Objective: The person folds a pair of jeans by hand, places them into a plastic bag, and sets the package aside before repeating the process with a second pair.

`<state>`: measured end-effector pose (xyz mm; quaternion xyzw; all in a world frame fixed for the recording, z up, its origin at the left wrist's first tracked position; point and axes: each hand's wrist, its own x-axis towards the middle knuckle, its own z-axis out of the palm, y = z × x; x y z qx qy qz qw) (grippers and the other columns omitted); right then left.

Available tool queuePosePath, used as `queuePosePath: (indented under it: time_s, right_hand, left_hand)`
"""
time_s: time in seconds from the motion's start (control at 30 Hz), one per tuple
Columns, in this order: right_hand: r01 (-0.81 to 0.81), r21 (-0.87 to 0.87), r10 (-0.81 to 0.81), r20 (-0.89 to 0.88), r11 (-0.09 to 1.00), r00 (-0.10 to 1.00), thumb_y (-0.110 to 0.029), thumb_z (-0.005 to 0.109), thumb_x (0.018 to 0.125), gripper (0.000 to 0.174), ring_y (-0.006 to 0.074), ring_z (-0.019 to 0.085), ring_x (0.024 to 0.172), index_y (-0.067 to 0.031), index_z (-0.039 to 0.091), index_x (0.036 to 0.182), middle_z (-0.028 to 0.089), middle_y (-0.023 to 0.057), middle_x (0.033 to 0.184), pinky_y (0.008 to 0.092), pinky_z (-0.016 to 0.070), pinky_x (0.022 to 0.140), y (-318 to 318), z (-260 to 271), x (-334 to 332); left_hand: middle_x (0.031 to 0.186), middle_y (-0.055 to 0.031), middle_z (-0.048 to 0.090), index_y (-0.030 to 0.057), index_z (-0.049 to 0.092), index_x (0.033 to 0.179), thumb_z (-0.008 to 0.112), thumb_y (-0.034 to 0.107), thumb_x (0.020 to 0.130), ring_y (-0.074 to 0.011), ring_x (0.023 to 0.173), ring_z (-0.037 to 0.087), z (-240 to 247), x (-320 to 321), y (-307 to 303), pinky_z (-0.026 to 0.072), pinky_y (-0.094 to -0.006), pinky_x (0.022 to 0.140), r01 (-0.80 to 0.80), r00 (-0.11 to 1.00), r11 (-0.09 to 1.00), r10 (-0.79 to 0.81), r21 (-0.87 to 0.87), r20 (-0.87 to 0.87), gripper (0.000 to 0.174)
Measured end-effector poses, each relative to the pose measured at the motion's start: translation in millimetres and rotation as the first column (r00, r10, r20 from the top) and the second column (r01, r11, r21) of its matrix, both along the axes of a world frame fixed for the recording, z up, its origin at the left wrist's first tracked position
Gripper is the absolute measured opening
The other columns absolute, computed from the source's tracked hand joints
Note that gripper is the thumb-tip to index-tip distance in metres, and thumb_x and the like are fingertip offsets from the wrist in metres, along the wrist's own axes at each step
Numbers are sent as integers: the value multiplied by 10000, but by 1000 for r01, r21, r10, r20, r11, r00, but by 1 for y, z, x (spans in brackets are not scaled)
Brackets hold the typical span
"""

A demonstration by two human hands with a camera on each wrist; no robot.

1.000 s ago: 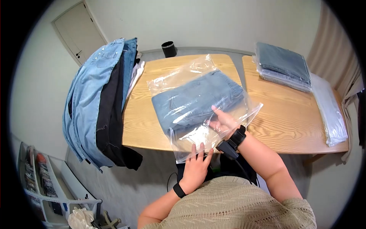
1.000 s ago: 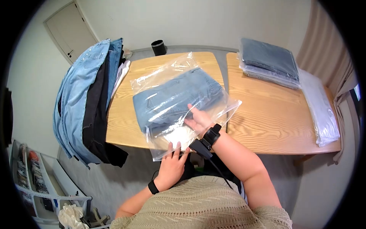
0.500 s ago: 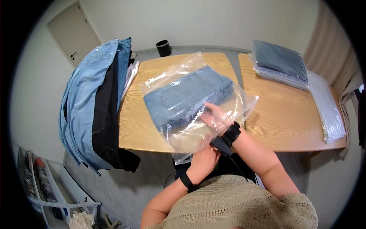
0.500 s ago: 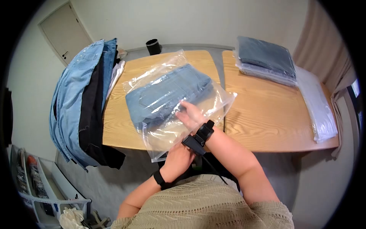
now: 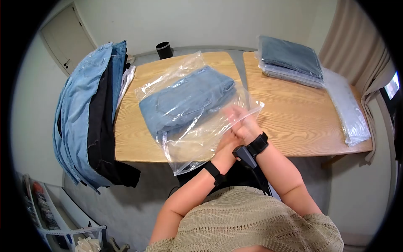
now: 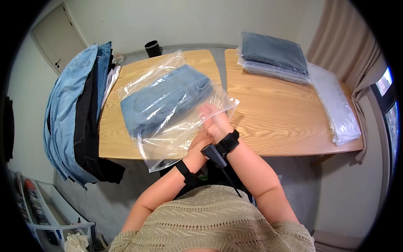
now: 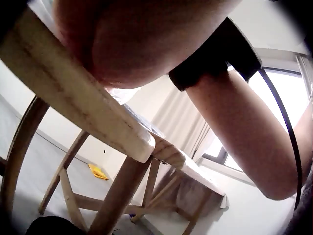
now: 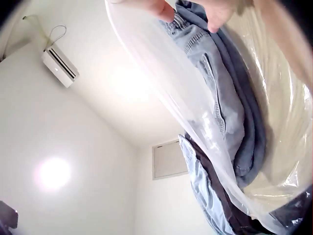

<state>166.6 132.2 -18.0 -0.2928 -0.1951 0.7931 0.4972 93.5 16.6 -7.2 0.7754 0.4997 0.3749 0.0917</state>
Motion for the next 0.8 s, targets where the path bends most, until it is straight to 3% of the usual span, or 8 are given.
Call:
queuePosePath:
  time_s: [0.1, 0.13, 0.2, 0.4, 0.47, 0.53, 0.67, 0.8]
  right_hand:
    - [-191, -180, 183, -60, 965, 981, -148, 588, 908, 433, 352, 579, 1019, 109, 372, 1182, 466, 277, 1216, 377, 556, 816, -6, 32, -26]
    - [-220, -379, 217, -51, 899, 975, -138, 606, 899, 460, 357, 590, 994, 109, 358, 1197, 456, 293, 1209, 374, 565, 811, -10, 48, -36]
    - [-255, -378, 219, -136, 890, 966, -147, 635, 887, 502, 362, 573, 1022, 116, 347, 1203, 436, 306, 1203, 416, 548, 858, 3, 30, -54]
    - [-344, -420, 284, -200, 840, 938, -100, 638, 884, 419, 292, 488, 1112, -71, 421, 1241, 486, 116, 1234, 428, 448, 959, 22, 45, -89]
    - [-331, -394, 246, -251, 857, 936, -87, 652, 874, 403, 271, 486, 1101, -65, 437, 1215, 511, 99, 1187, 420, 449, 933, 22, 48, -96]
    - [-274, -262, 227, -195, 926, 954, -79, 660, 866, 425, 259, 495, 1081, -76, 432, 1224, 484, 95, 1211, 406, 451, 921, 28, 41, -106]
    - [-173, -289, 197, 56, 942, 979, -88, 671, 851, 460, 276, 458, 1122, -10, 442, 1241, 414, 154, 1316, 348, 476, 880, 45, 47, -133]
    - [-154, -225, 174, 72, 962, 982, -188, 707, 831, 506, 233, 486, 1027, -64, 440, 1243, 431, 107, 1247, 324, 474, 824, 67, 38, -154]
  left_hand:
    - [988, -157, 659, 57, 640, 1043, 577, 222, 834, -302, 993, 605, 0, 3, -3, 455, -380, 898, 13, 951, 870, 142, -493, 275, 274]
    - [1017, -181, 642, 36, 622, 1050, 568, 208, 843, -316, 978, 604, -9, -1, -4, 466, -389, 867, -7, 999, 970, -4, -244, -46, 275]
    - [1038, -193, 629, 21, 600, 1072, 544, 153, 849, -332, 959, 605, -16, 0, -12, 479, -401, 838, -22, 999, 995, 18, 97, 35, 265]
    - [1058, -206, 614, 2, 577, 1103, 478, 48, 846, -365, 970, 598, -36, -8, -20, 491, -396, 810, -46, 984, 936, -18, -349, -178, 279]
    - [1050, -212, 612, -27, 579, 1078, 461, 16, 844, -354, 980, 599, -49, -8, -19, 491, -392, 814, -67, 918, 981, -10, -180, -396, 266]
    - [1060, -198, 618, -20, 590, 1072, 463, 31, 849, -333, 1000, 599, -5, -5, -27, 490, -387, 825, -25, 988, 901, -44, -433, -149, 262]
    - [1152, -199, 601, 16, 583, 1135, 426, 165, 934, -356, 1027, 582, -17, -6, -30, 459, -367, 880, 89, 959, 953, -3, -291, 283, 295]
    - [1075, -208, 625, 8, 591, 1095, 405, 136, 939, -379, 1000, 582, -14, -7, -37, 457, -372, 874, 56, 980, 968, -6, -246, 198, 275]
